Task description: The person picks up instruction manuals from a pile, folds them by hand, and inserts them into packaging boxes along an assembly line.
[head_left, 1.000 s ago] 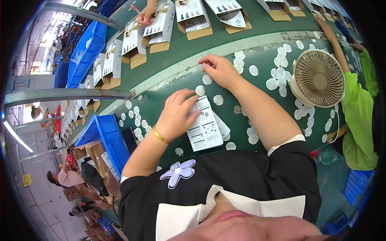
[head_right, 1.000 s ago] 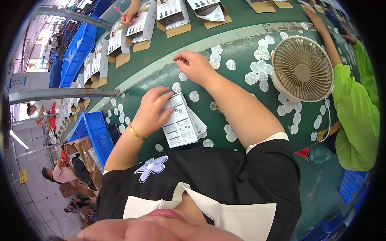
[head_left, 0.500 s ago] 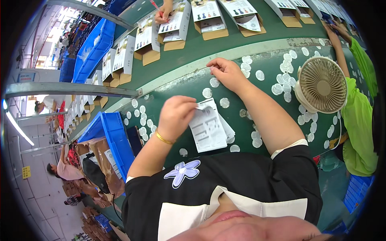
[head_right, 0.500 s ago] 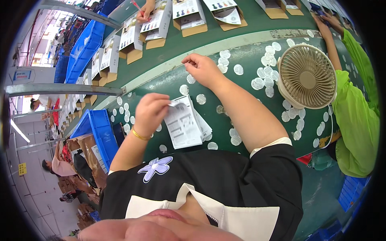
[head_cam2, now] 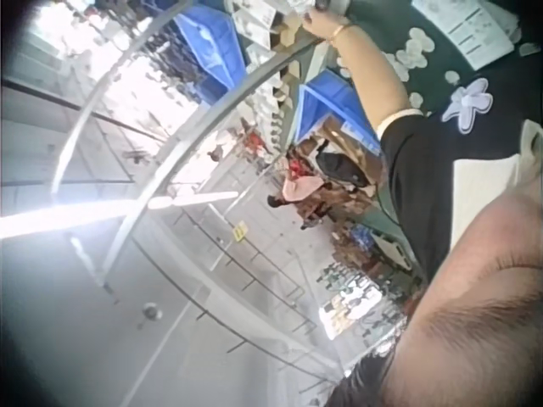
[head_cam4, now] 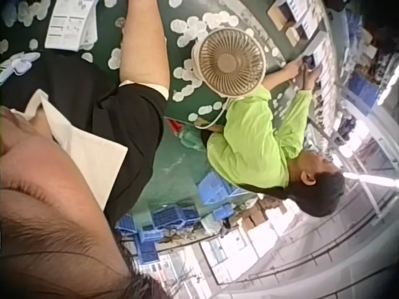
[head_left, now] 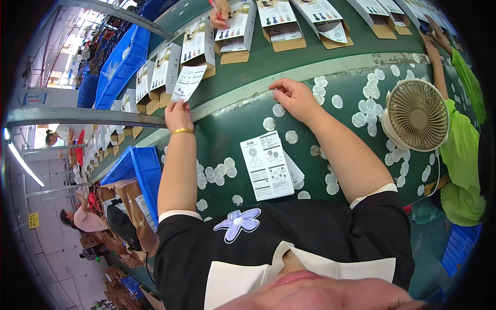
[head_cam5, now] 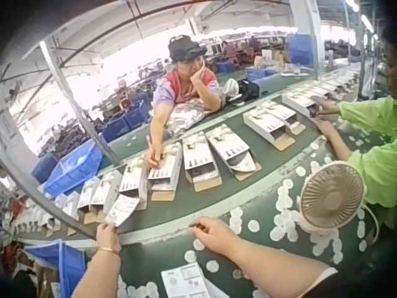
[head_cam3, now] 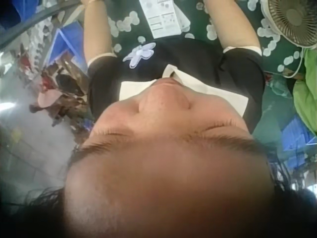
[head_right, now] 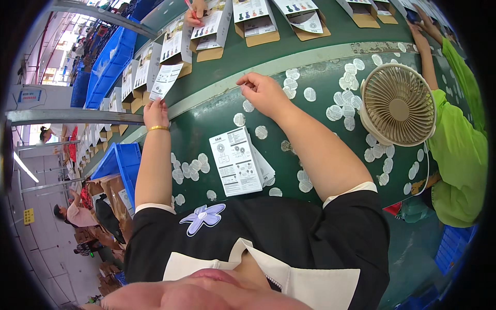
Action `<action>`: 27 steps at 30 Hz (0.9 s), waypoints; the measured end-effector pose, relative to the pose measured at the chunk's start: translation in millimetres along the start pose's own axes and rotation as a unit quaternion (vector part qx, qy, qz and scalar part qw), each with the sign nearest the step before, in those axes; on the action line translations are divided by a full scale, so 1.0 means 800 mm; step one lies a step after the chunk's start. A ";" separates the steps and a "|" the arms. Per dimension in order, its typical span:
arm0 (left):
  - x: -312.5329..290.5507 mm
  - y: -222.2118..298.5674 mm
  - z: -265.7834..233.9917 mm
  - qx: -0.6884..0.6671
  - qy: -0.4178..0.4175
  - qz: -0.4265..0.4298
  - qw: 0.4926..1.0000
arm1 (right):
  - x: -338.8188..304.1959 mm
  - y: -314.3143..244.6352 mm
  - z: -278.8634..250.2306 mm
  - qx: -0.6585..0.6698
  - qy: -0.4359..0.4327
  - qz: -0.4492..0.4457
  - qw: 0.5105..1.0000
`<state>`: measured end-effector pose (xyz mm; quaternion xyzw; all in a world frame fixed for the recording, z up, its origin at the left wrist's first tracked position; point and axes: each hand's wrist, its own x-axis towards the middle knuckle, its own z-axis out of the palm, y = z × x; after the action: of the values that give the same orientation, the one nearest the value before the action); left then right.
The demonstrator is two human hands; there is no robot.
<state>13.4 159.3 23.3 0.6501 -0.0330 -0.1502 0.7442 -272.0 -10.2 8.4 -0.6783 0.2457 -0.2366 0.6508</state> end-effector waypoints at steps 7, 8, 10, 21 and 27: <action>0.051 -0.027 0.073 -0.128 -0.028 -0.027 0.991 | 0.001 0.001 -0.001 -0.013 -0.010 -0.008 1.000; 0.060 -0.030 0.082 -0.129 -0.023 -0.019 0.991 | 0.001 0.000 0.001 -0.012 -0.017 -0.007 1.000; 0.069 -0.033 0.105 -0.094 -0.036 0.000 0.995 | 0.000 -0.001 0.000 -0.009 -0.015 -0.004 1.000; -0.104 -0.001 0.094 0.217 -0.319 0.079 0.919 | 0.000 0.000 -0.003 -0.002 -0.010 0.001 1.000; -0.221 0.046 0.056 0.500 -0.478 0.407 0.597 | 0.004 0.006 -0.001 -0.019 -0.003 -0.029 0.999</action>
<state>-159.5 168.0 91.6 0.6749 -0.7148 -0.0810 0.1647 -270.1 -12.5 3.7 -0.6979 0.2286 -0.2487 0.6315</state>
